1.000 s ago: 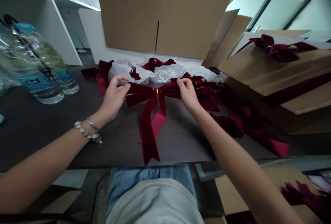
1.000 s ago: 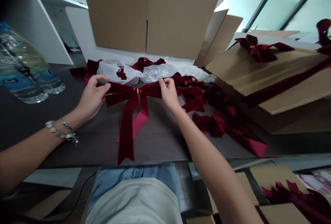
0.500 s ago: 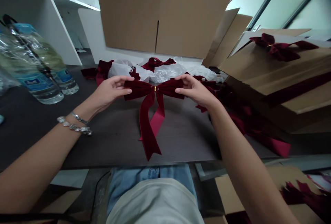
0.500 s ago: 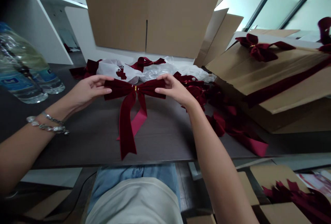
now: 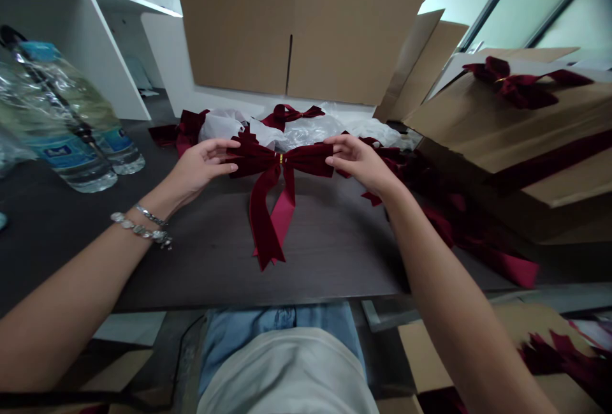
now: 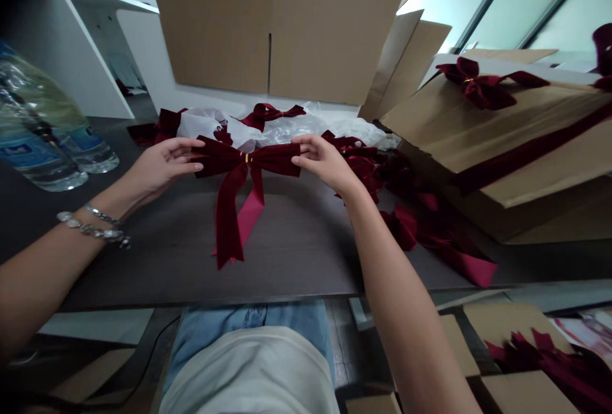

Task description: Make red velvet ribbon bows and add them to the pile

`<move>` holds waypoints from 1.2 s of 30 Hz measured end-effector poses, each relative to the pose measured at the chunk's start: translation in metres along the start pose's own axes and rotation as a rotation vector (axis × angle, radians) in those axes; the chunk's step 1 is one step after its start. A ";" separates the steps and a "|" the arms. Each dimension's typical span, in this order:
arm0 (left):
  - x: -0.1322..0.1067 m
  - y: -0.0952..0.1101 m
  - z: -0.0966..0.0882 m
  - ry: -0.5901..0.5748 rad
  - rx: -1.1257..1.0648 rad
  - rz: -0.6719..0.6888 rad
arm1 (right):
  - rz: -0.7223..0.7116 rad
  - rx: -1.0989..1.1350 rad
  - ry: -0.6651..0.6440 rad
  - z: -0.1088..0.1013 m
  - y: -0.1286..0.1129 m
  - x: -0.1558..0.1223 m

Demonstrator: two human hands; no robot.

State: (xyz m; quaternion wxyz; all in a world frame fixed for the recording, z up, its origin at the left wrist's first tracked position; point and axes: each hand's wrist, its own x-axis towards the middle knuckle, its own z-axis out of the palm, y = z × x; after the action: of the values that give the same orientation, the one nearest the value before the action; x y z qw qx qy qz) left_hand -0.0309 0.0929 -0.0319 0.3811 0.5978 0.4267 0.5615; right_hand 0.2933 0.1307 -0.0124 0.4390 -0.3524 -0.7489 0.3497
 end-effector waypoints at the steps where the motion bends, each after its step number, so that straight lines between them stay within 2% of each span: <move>1: 0.000 -0.001 0.000 0.005 0.008 0.006 | 0.012 -0.002 0.007 0.000 0.000 0.000; 6: -0.001 0.001 0.001 0.049 0.036 0.001 | 0.018 0.040 0.051 0.002 0.000 0.000; 9: -0.004 0.002 0.007 0.096 -0.073 -0.081 | 0.078 0.212 0.101 0.008 0.001 0.001; 11: -0.006 0.001 0.013 0.115 -0.214 -0.174 | 0.198 0.343 0.127 0.016 0.003 0.003; 14: -0.008 -0.003 0.023 0.084 -0.361 -0.409 | 0.358 0.419 0.152 0.029 0.007 0.003; 17: -0.011 -0.005 0.026 0.037 -0.362 -0.559 | 0.360 0.447 0.172 0.038 0.009 0.002; 20: -0.014 -0.005 0.023 -0.065 -0.271 -0.577 | 0.341 0.404 0.173 0.041 0.011 0.002; 24: -0.019 -0.002 0.019 -0.404 -0.099 -0.628 | 0.346 0.221 0.168 0.041 0.016 0.006; 26: -0.021 0.000 0.019 -0.501 -0.040 -0.616 | 0.348 0.137 0.174 0.040 0.018 0.006; 29: -0.021 0.001 0.018 -0.433 -0.030 -0.578 | 0.308 0.127 0.153 0.039 0.019 0.005; 33: -0.018 0.002 0.019 -0.202 -0.169 -0.556 | 0.225 0.218 0.116 0.038 0.017 0.002; 36: -0.017 0.000 0.027 -0.032 -0.304 -0.511 | 0.187 0.225 0.131 0.042 0.014 0.002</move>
State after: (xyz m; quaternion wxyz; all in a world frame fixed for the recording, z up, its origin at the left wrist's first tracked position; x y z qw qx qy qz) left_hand -0.0038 0.0774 -0.0397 0.6020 0.4158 0.4686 0.4951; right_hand 0.2577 0.1306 -0.0390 0.4893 -0.3912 -0.6385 0.4471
